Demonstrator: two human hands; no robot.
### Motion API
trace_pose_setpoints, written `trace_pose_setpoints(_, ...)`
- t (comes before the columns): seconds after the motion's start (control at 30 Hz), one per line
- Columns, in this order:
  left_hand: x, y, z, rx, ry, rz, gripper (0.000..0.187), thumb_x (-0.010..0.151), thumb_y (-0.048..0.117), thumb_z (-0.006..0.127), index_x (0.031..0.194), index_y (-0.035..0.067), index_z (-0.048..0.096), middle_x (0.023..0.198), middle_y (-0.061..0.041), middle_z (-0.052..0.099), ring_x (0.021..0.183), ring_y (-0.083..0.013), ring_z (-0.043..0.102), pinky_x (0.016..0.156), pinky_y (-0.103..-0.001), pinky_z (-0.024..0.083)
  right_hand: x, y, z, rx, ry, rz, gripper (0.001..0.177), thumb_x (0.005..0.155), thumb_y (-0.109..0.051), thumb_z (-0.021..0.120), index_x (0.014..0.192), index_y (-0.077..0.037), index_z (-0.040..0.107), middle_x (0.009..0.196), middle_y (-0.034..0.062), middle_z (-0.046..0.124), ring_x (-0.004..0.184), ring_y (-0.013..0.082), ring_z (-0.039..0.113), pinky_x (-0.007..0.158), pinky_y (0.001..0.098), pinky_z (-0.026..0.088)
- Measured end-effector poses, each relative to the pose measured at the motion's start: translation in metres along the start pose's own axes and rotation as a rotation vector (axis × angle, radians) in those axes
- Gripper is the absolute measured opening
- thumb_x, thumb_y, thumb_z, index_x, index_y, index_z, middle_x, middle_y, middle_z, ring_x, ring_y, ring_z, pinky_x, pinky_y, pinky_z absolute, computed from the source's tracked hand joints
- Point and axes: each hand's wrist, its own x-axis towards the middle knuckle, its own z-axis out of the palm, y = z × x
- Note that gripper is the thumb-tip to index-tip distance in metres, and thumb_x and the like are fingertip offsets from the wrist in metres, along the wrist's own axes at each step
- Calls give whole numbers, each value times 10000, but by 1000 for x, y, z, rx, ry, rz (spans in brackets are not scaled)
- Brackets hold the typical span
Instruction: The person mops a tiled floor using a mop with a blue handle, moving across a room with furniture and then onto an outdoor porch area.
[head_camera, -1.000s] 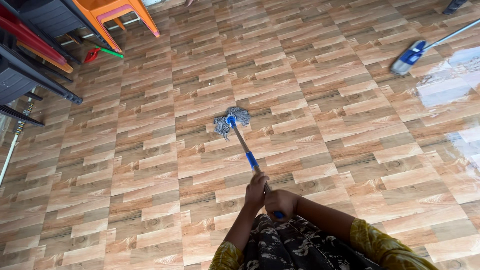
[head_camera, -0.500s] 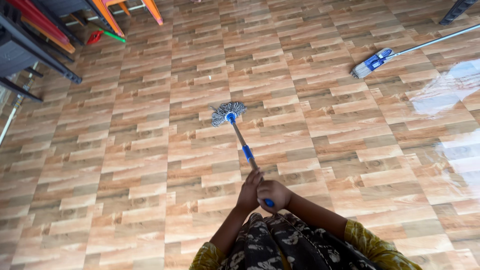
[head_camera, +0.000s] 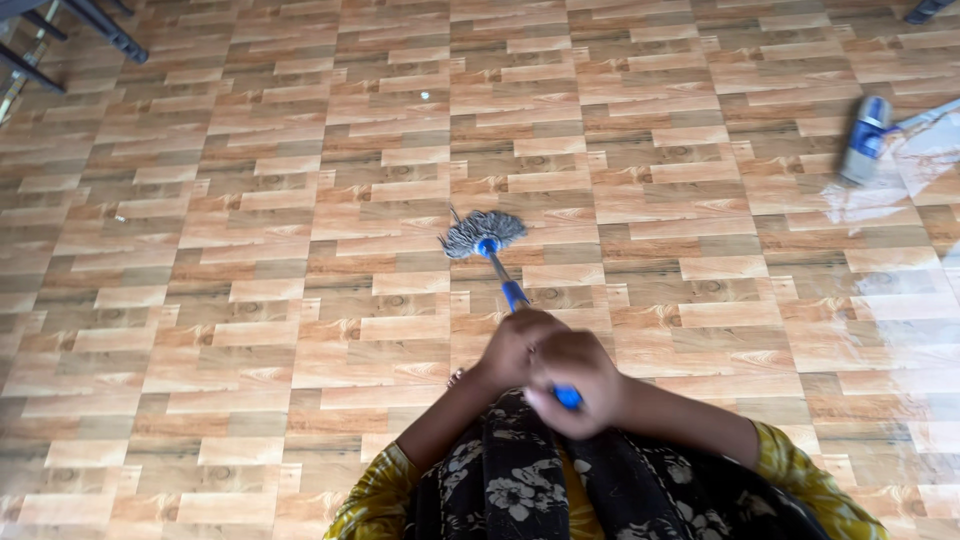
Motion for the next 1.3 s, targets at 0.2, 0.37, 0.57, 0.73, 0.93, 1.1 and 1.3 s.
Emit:
trace_pose_setpoints(0.2, -19, -19, 41, -101, 49, 123, 183, 759, 144, 736, 703, 97, 569, 591, -20, 519, 532, -184, 542, 529, -349, 416, -20, -1, 10, 175, 121, -232, 298, 957, -194, 551, 669, -122, 524, 570, -9, 536, 481, 134, 566, 469, 312, 471)
trace_pose_setpoints(0.37, -10, -33, 36, -51, 88, 208, 178, 794, 173, 733, 731, 108, 581, 615, -19, 541, 543, -187, 571, 530, -351, 450, -15, 10, 12, 150, 151, -249, 345, 999, -261, 514, 697, -94, 531, 615, 8, 529, 527, 161, 597, 499, 323, 481)
trace_pose_setpoints(0.57, 31, -73, -14, -109, 79, 225, 176, 783, 180, 712, 763, 88, 563, 678, -58, 562, 611, -253, 602, 581, -388, 460, 22, 80, 2, 113, 99, -315, 310, 988, -244, 520, 723, -88, 549, 658, 16, 558, 553, 176, 609, 529, 345, 492)
trace_pose_setpoints(0.73, 77, -154, -49, -107, 82, 277, 212, 769, 142, 746, 703, 101, 549, 594, -39, 522, 529, -229, 570, 514, -389, 431, 57, 171, -8, 58, 36, -338, 250, 998, -250, 505, 800, -102, 540, 714, 5, 583, 602, 175, 631, 571, 350, 508)
trace_pose_setpoints(0.93, 104, -264, -96, -85, 32, 269, 170, 811, 157, 752, 785, 98, 594, 677, -52, 584, 625, -255, 630, 582, -390, 499, 61, 275, 13, -191, 60, -164, 208, 990, -262, 509, 872, -98, 557, 821, 52, 631, 738, 219, 663, 658, 392, 542)
trace_pose_setpoints(1.1, 100, -360, -117, 74, -58, 90, 184, 751, 175, 766, 772, 137, 587, 752, -55, 632, 768, -283, 657, 733, -423, 546, 48, 316, 17, -620, -195, 356, 224, 991, -306, 544, 975, -103, 636, 1088, 71, 701, 1108, 272, 665, 895, 455, 549)
trace_pose_setpoints(1.3, 56, -406, -106, 357, -327, -191, 201, 803, 205, 752, 793, 116, 572, 891, -70, 632, 979, -302, 648, 924, -486, 475, 26, 361, 51, -793, -513, 676, 254, 872, -384, 687, 1000, -168, 718, 1246, 37, 664, 1207, 281, 571, 906, 507, 485)
